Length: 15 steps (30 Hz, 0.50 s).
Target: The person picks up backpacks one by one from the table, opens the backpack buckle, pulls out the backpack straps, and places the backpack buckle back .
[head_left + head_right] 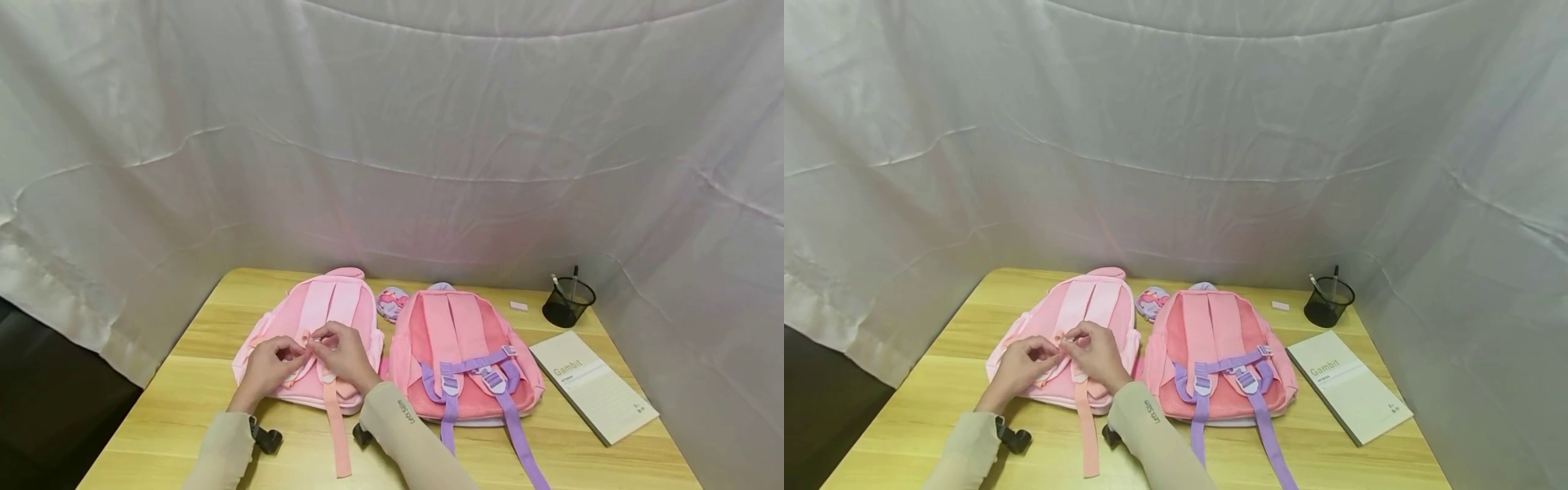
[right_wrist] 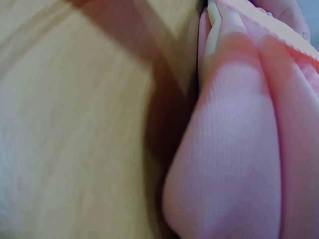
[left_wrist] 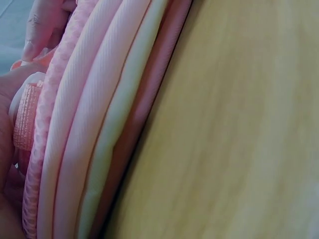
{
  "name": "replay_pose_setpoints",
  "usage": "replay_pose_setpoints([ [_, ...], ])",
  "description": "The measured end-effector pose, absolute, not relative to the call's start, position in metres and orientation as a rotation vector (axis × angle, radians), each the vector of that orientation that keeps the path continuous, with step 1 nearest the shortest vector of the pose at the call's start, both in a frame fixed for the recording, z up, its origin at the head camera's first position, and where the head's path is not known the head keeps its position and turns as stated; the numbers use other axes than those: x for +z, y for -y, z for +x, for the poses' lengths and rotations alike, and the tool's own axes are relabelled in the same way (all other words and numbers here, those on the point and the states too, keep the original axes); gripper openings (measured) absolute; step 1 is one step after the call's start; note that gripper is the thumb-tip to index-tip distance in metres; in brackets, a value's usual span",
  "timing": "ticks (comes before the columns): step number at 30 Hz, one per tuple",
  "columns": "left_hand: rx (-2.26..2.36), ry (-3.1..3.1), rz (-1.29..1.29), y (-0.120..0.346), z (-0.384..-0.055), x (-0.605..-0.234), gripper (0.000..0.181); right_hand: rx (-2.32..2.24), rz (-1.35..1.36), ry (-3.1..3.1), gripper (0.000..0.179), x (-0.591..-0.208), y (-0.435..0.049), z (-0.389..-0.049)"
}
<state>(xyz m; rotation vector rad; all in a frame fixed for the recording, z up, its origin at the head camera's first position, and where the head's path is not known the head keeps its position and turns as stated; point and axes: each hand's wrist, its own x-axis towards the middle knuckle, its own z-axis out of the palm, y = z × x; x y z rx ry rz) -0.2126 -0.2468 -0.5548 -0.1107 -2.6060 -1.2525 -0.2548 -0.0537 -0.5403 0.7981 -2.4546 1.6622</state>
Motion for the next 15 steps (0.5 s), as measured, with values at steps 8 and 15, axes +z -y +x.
replay_pose_setpoints([
  [8,-1.252,2.609,-0.111,0.2447,-0.2119,-0.5529,0.018,1.707,0.802,2.421,0.009,-0.5418,0.0539,-0.2557],
  [15,-1.294,2.603,-0.106,0.2456,-0.2109,-0.551,0.015,1.726,0.79,2.421,0.009,-0.5422,0.0536,-0.2539],
])
